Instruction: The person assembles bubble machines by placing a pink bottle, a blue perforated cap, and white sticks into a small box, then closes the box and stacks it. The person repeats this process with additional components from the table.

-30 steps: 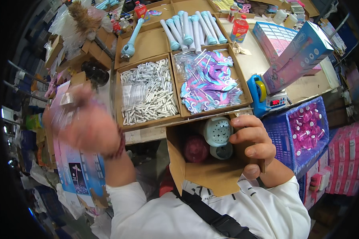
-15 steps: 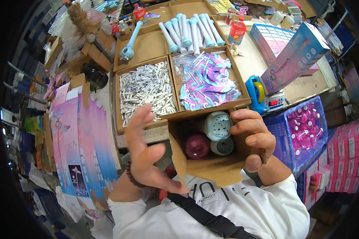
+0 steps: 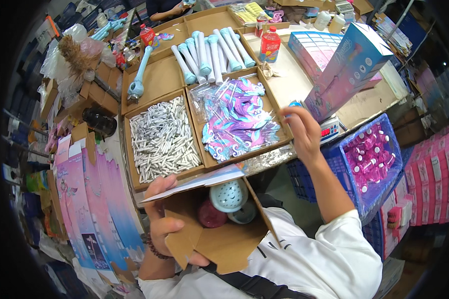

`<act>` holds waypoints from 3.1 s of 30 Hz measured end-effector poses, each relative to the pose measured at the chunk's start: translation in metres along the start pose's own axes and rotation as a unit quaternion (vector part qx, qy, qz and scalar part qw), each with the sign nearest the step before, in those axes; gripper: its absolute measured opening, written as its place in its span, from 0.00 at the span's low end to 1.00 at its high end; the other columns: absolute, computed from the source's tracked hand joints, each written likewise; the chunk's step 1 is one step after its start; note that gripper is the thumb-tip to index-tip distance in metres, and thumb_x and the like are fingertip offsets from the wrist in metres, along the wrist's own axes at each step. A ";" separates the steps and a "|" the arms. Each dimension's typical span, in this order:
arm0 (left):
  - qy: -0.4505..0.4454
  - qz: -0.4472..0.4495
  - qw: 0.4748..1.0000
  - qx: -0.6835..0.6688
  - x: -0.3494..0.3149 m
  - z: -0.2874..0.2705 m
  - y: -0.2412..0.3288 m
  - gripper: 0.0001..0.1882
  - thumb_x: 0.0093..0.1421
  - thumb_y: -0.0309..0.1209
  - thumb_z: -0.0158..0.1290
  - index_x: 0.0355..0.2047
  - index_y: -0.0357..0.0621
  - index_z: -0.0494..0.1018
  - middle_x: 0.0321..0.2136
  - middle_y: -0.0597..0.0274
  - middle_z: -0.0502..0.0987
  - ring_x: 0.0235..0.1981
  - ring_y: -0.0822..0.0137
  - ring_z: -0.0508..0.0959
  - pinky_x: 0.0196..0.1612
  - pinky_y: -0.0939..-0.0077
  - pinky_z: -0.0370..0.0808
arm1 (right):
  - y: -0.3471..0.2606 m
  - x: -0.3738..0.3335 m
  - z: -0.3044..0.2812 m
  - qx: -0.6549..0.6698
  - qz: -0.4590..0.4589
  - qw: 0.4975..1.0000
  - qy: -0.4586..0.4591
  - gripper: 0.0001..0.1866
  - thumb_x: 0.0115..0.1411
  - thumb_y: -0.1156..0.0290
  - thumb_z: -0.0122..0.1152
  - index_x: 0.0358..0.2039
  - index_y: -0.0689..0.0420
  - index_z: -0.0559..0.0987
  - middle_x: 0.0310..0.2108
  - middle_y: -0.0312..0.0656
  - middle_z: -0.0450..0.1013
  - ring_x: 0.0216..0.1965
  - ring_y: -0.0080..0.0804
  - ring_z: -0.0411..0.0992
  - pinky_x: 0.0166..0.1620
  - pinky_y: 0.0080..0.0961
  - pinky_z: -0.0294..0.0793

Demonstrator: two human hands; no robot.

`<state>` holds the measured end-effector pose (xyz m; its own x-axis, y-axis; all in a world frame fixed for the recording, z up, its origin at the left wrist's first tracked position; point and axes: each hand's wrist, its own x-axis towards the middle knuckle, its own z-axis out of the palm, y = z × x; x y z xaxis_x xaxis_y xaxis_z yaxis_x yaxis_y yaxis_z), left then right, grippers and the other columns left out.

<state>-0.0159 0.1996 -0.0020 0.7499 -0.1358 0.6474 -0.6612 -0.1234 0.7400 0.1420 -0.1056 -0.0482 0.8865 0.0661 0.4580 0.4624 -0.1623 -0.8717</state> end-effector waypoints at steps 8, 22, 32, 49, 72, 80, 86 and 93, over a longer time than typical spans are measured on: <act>0.101 -0.081 0.989 0.068 0.016 0.012 0.015 0.34 0.43 0.60 0.66 0.42 0.57 0.67 0.63 0.36 0.53 0.61 0.37 0.61 0.58 0.46 0.64 | 0.197 0.092 0.008 -0.372 0.211 0.856 -0.292 0.22 0.60 0.53 0.57 0.44 0.59 0.79 0.40 0.50 0.78 0.41 0.46 0.76 0.44 0.36 0.74; 0.268 -0.152 0.941 -0.143 0.030 0.031 0.000 0.17 0.56 0.41 0.60 0.40 0.50 0.68 0.62 0.35 0.54 0.61 0.42 0.62 0.60 0.44 0.66 | 0.287 0.149 0.030 -0.448 0.130 0.700 -0.541 0.34 0.42 0.35 0.67 0.39 0.52 0.83 0.39 0.44 0.79 0.43 0.44 0.76 0.43 0.36 0.74; 0.044 -0.156 0.985 -0.056 0.028 -0.009 0.008 0.35 0.46 0.41 0.70 0.53 0.48 0.69 0.65 0.38 0.47 0.66 0.44 0.52 0.66 0.50 0.47 | 0.294 0.170 0.020 -0.257 0.206 0.802 -0.498 0.10 0.47 0.69 0.62 0.26 0.63 0.77 0.20 0.43 0.73 0.21 0.27 0.72 0.22 0.26 0.70; 0.028 -0.195 0.979 0.046 0.027 -0.006 0.013 0.37 0.45 0.48 0.67 0.53 0.46 0.67 0.64 0.42 0.53 0.67 0.49 0.51 0.67 0.54 0.47 | 0.430 0.181 0.061 -0.440 0.133 0.794 -0.398 0.11 0.53 0.77 0.54 0.32 0.73 0.77 0.26 0.61 0.76 0.21 0.53 0.77 0.18 0.43 0.78; -0.001 -0.151 0.986 0.071 0.036 -0.003 0.015 0.35 0.44 0.45 0.69 0.50 0.47 0.70 0.64 0.40 0.52 0.67 0.47 0.53 0.66 0.55 0.49 | 0.332 0.123 0.025 0.015 0.199 0.965 -0.170 0.14 0.55 0.83 0.57 0.41 0.58 0.69 0.29 0.36 0.68 0.25 0.23 0.68 0.23 0.24 0.73; 0.018 -0.118 0.992 0.047 0.026 0.002 0.015 0.33 0.46 0.43 0.67 0.50 0.46 0.69 0.52 0.51 0.65 0.67 0.51 0.50 0.64 0.55 0.53 | 0.247 0.074 -0.002 0.246 0.348 0.900 -0.095 0.13 0.63 0.71 0.56 0.47 0.54 0.70 0.38 0.38 0.74 0.34 0.31 0.75 0.32 0.29 0.80; 0.029 -0.086 0.994 0.057 0.019 0.008 0.019 0.33 0.45 0.44 0.66 0.50 0.48 0.69 0.58 0.41 0.59 0.66 0.47 0.52 0.63 0.54 0.54 | 0.174 0.041 0.003 0.242 0.340 0.908 -0.038 0.17 0.64 0.71 0.55 0.53 0.54 0.67 0.40 0.36 0.72 0.35 0.26 0.73 0.34 0.25 0.79; 0.004 -0.053 0.996 0.078 0.010 0.002 0.020 0.34 0.44 0.40 0.68 0.50 0.49 0.68 0.63 0.41 0.52 0.64 0.44 0.55 0.62 0.56 0.56 | 0.089 0.047 -0.033 0.062 0.172 0.982 0.043 0.24 0.66 0.71 0.53 0.62 0.54 0.63 0.41 0.33 0.69 0.36 0.20 0.70 0.36 0.21 0.78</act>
<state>-0.0215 0.1934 0.0194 0.8154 -0.1051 0.5693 -0.5729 -0.2887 0.7671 0.2248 -0.1493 -0.0985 0.9884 -0.0568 0.1406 0.1385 -0.0388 -0.9896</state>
